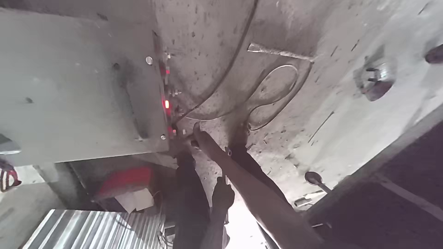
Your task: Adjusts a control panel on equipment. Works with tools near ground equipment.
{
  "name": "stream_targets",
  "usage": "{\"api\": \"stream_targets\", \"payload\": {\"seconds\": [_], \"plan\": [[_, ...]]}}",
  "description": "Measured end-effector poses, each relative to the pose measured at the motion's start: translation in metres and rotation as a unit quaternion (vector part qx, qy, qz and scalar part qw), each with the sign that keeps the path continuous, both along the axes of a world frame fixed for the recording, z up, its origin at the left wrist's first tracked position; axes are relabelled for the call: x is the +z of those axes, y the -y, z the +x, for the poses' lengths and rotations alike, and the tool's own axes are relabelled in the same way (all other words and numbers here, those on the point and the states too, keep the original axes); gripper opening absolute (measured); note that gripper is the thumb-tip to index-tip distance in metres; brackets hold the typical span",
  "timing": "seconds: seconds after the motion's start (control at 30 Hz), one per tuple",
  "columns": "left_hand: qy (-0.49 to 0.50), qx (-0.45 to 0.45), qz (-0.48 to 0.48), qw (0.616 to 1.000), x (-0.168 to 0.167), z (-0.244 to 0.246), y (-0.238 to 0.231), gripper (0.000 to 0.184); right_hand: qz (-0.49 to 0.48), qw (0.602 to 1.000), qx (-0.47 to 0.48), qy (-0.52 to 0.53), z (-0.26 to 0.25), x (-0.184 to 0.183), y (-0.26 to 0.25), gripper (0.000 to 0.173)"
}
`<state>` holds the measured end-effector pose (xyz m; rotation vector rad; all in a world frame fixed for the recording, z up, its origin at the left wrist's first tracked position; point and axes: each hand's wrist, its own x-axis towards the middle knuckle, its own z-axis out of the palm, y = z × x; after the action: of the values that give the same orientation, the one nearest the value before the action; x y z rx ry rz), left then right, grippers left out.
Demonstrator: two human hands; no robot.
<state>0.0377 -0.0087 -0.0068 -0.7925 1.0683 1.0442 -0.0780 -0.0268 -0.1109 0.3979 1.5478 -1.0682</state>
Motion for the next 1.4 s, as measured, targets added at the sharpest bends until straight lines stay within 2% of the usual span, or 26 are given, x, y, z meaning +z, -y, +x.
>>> {"api": "stream_targets", "payload": {"seconds": [0.03,0.13,0.2,0.27,0.33,0.4,0.5,0.53,0.57,0.63,0.67,0.73,0.8,0.93,1.03,1.1,1.2,1.23,1.27,1.3,1.4], "plan": [[0.006,-0.006,-0.001,1.0,0.003,-0.006,0.003,0.047,0.016,0.999,0.029,-0.017,-0.003,0.0,-0.002,0.083],[0.0,-0.029,-0.02,0.999,-0.013,0.023,-0.012,0.045,0.022,0.998,-0.003,-0.06,0.004,0.003,-0.003,0.078],[0.0,-0.029,-0.021,0.999,-0.017,0.03,-0.016,0.046,0.016,0.999,0.027,-0.019,0.004,0.004,0.001,0.075],[0.0,-0.029,-0.015,0.999,-0.015,0.033,-0.017,0.046,0.061,0.996,0.058,0.015,0.005,0.004,0.0,0.083],[-0.008,-0.024,-0.017,1.0,-0.015,0.034,-0.016,0.046,0.056,0.998,-0.005,-0.033,0.01,0.004,-0.001,0.074],[-0.012,-0.026,-0.013,0.999,-0.013,0.037,-0.015,0.047,-0.003,0.999,-0.029,-0.044,0.014,0.007,-0.001,0.065],[-0.01,-0.037,-0.008,0.999,-0.014,0.035,-0.013,0.048,0.047,0.987,0.153,0.007,0.002,0.007,-0.004,0.083],[-0.006,-0.041,-0.006,0.999,-0.014,0.033,-0.01,0.049,0.063,0.983,0.171,0.0,0.002,0.01,-0.005,0.078],[0.002,-0.043,-0.003,0.999,-0.011,0.031,-0.004,0.05,0.067,0.985,0.158,-0.005,0.001,0.022,-0.008,0.065],[0.005,-0.039,-0.002,0.999,0.0,0.029,0.007,0.051,0.04,0.996,0.086,-0.001,-0.001,0.047,-0.021,0.029],[0.002,-0.029,-0.007,1.0,0.006,0.028,0.013,0.05,0.024,0.998,0.051,0.015,-0.005,0.062,-0.028,0.023],[-0.01,-0.011,-0.008,1.0,0.025,0.029,0.029,0.051,-0.01,1.0,0.021,0.019,-0.015,0.11,-0.039,0.022],[-0.027,-0.006,-0.008,1.0,0.057,0.032,0.055,0.053,-0.043,0.998,0.037,0.009,-0.026,0.168,-0.047,0.026],[-0.061,0.063,-0.037,0.995,0.139,0.057,0.117,0.053,0.078,0.987,0.133,-0.055,-0.038,0.281,-0.039,0.026],[-0.065,0.147,-0.088,0.983,0.199,0.097,0.161,0.054,0.095,0.963,0.226,-0.112,-0.036,0.332,-0.033,0.026],[-0.08,0.195,-0.13,0.969,0.235,0.141,0.171,0.056,0.096,0.943,0.296,-0.117,-0.029,0.36,-0.033,0.027],[-0.092,0.307,-0.218,0.922,0.277,0.207,0.162,0.058,0.1,0.897,0.411,-0.13,-0.022,0.384,-0.014,0.03],[-0.059,0.342,-0.241,0.906,0.295,0.222,0.155,0.057,0.098,0.882,0.442,-0.132,-0.017,0.39,-0.006,0.032],[-0.001,0.394,-0.221,0.892,0.314,0.238,0.152,0.055,0.093,0.867,0.472,-0.13,-0.011,0.392,0.003,0.032],[0.035,0.442,-0.219,0.869,0.322,0.259,0.13,0.056,0.091,0.85,0.504,-0.122,-0.007,0.396,0.007,0.033],[0.075,0.553,-0.26,0.788,0.316,0.309,0.031,0.058,0.062,0.806,0.578,-0.108,0.002,0.399,0.027,0.032]]}}
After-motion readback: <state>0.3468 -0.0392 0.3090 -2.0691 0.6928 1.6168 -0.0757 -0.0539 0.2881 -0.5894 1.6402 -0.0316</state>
